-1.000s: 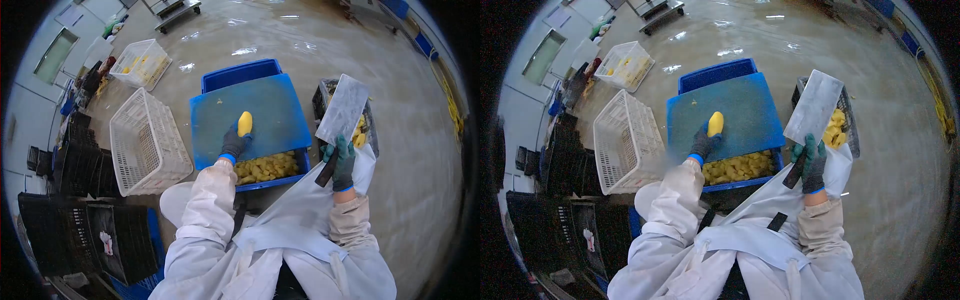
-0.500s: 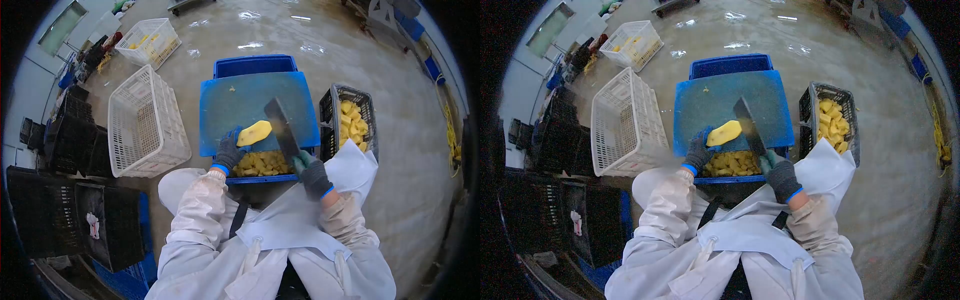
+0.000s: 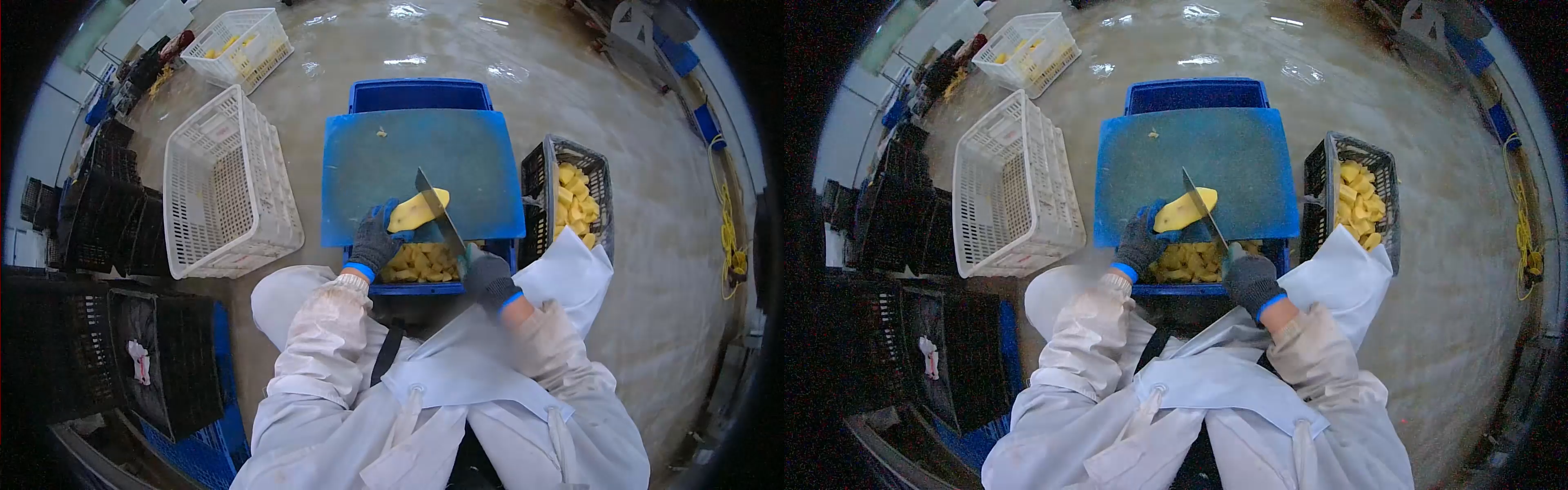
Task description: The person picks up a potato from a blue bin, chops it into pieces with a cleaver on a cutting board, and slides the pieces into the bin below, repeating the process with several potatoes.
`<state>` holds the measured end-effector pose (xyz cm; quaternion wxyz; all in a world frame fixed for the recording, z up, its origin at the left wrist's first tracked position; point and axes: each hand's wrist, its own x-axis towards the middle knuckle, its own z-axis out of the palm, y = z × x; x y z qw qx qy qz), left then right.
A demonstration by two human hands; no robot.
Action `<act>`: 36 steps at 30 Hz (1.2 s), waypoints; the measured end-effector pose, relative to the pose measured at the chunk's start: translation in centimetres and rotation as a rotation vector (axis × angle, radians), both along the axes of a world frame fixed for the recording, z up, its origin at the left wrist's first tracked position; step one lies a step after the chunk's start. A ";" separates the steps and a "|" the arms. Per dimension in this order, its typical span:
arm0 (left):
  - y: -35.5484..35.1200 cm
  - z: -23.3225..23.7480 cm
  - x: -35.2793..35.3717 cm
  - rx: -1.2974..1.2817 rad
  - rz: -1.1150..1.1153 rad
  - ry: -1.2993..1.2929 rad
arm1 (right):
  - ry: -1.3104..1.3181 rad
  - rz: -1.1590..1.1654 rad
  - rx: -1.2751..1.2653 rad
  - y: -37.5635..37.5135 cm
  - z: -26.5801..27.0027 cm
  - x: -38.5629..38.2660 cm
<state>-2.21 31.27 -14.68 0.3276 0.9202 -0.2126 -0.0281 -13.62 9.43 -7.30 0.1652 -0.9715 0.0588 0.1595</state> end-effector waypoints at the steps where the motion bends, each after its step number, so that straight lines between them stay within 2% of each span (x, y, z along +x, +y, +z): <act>1: 0.0 0.0 0.0 0.006 0.002 0.010 | 0.011 0.002 0.009 -0.1 -1.1 0.7; 5: 0.3 0.1 -0.6 0.032 0.031 0.002 | -0.016 -0.075 0.172 -1.1 -2.6 2.5; 8: 0.4 0.3 -0.4 0.009 0.086 0.007 | -0.233 -0.211 0.493 -2.6 -2.7 0.6; 11: 1.4 -1.5 -1.1 0.017 0.182 0.083 | -0.229 -0.440 0.859 -3.9 -2.4 -1.8; 12: 1.2 -1.3 -1.2 0.030 0.170 0.022 | -0.206 -0.531 0.989 -4.2 -0.8 -2.3; 14: 0.6 -0.7 -0.9 0.054 0.139 -0.104 | -0.210 -0.613 1.069 -5.0 -0.2 -2.9; 17: 0.3 -1.1 -0.4 0.202 0.069 -0.157 | -0.261 -0.676 1.166 -5.8 -0.5 -3.3; 20: 1.0 -1.1 0.3 0.153 0.041 -0.147 | -0.245 -0.772 1.303 -5.9 0.4 -3.4; 22: 1.8 -1.1 0.7 -0.183 0.045 0.174 | -0.275 -0.795 1.368 -6.6 0.0 -3.4; 23: 2.2 -1.2 0.9 -0.347 0.047 0.335 | -0.243 -0.877 1.430 -7.0 -0.6 -3.5; 26: 0.6 4.4 -1.0 -1.076 0.121 0.929 | -0.323 -0.994 1.487 -7.8 -0.6 -3.3; 29: -1.7 4.8 -1.0 -1.446 0.108 1.146 | -0.513 -0.977 1.592 -8.4 0.4 -3.6; 32: -4.9 5.5 -0.5 -1.517 -0.052 1.326 | -0.710 -1.045 1.651 -9.3 1.0 -4.0; 35: -9.1 4.7 0.8 -1.416 -0.114 1.442 | -0.874 -1.134 1.675 -10.5 2.2 -4.8; 36: -11.4 4.7 1.0 -1.352 -0.136 1.393 | -0.952 -1.136 1.636 -11.1 2.6 -5.1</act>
